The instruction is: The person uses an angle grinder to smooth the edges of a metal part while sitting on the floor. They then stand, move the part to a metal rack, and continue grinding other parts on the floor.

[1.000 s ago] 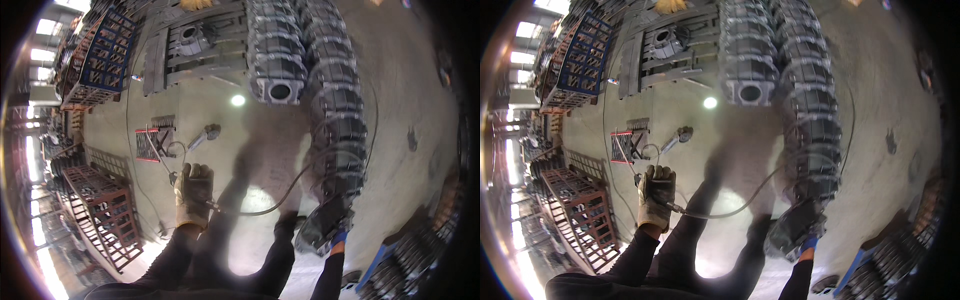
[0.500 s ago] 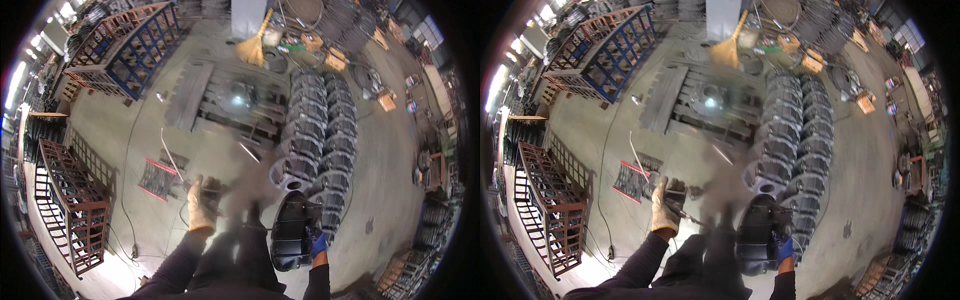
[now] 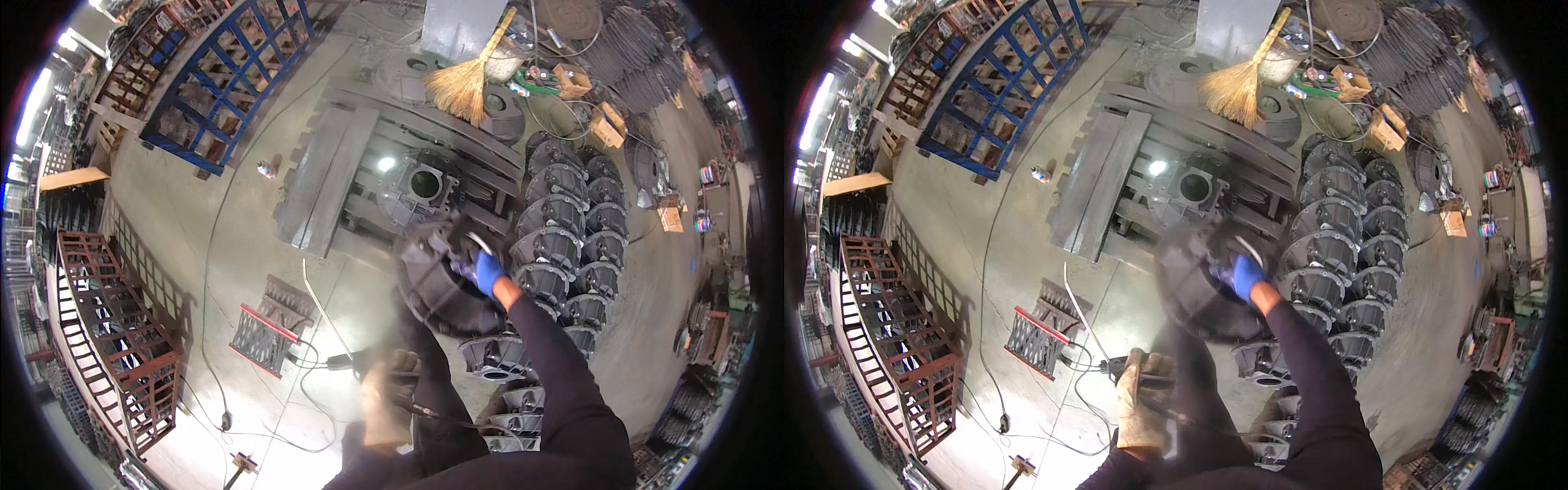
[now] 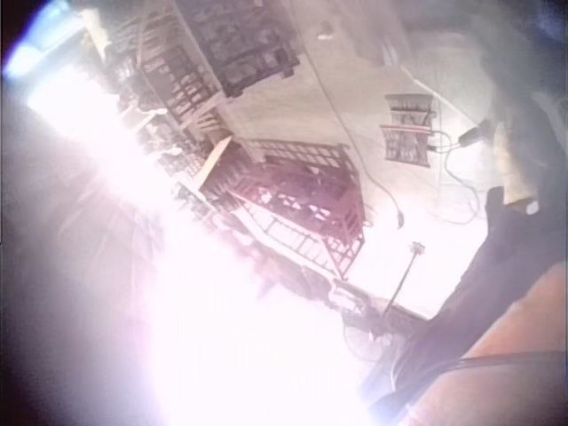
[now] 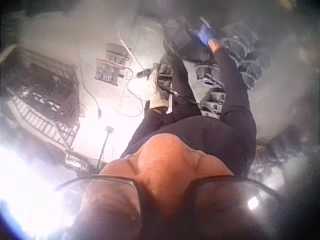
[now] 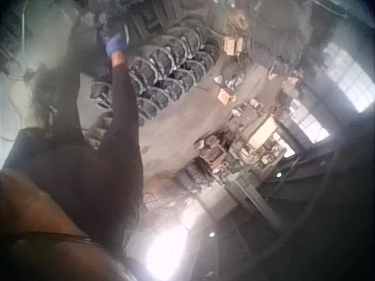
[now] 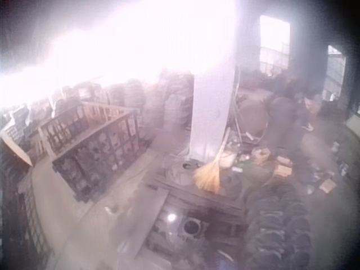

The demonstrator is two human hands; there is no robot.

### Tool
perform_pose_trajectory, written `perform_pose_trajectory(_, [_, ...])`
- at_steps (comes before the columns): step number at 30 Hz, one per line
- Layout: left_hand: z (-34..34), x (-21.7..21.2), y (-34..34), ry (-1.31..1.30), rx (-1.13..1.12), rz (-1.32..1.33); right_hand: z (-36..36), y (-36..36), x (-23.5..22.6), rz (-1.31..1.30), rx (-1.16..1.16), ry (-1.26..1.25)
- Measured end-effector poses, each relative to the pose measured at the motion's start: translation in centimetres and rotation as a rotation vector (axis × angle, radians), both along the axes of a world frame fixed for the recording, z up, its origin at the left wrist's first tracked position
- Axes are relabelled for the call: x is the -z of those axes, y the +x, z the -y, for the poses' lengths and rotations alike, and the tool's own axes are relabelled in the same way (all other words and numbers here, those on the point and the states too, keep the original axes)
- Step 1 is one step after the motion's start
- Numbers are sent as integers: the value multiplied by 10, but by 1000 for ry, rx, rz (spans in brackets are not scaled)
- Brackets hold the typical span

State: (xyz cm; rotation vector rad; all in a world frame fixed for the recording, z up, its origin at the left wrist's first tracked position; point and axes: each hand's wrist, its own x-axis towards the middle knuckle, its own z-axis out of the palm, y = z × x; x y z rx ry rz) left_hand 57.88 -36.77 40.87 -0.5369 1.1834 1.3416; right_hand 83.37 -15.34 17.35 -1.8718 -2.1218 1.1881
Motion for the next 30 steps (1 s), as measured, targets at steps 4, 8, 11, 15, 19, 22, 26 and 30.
perform_pose_trajectory(4, [-29,16,16,-65,-41,101,-131,-43,55,90,-59,-14])
perform_pose_trajectory(8, [-37,46,25,-72,-25,75,-199,-78,142,355,-141,147])
perform_pose_trajectory(11, [-47,64,29,-44,-149,194,-226,-101,200,358,-153,44])
perform_pose_trajectory(15, [-69,66,33,-97,-59,82,-211,-119,251,344,-238,126])
perform_pose_trajectory(19, [-100,73,37,-166,41,43,-199,-113,271,345,-262,96])
perform_pose_trajectory(22, [-109,66,43,-122,344,-94,-199,-107,268,277,-295,134])
perform_pose_trajectory(26, [-98,49,44,-101,355,-144,-202,-120,256,247,-204,187])
perform_pose_trajectory(30, [-82,46,43,-131,539,-333,-113,-100,251,288,111,311])
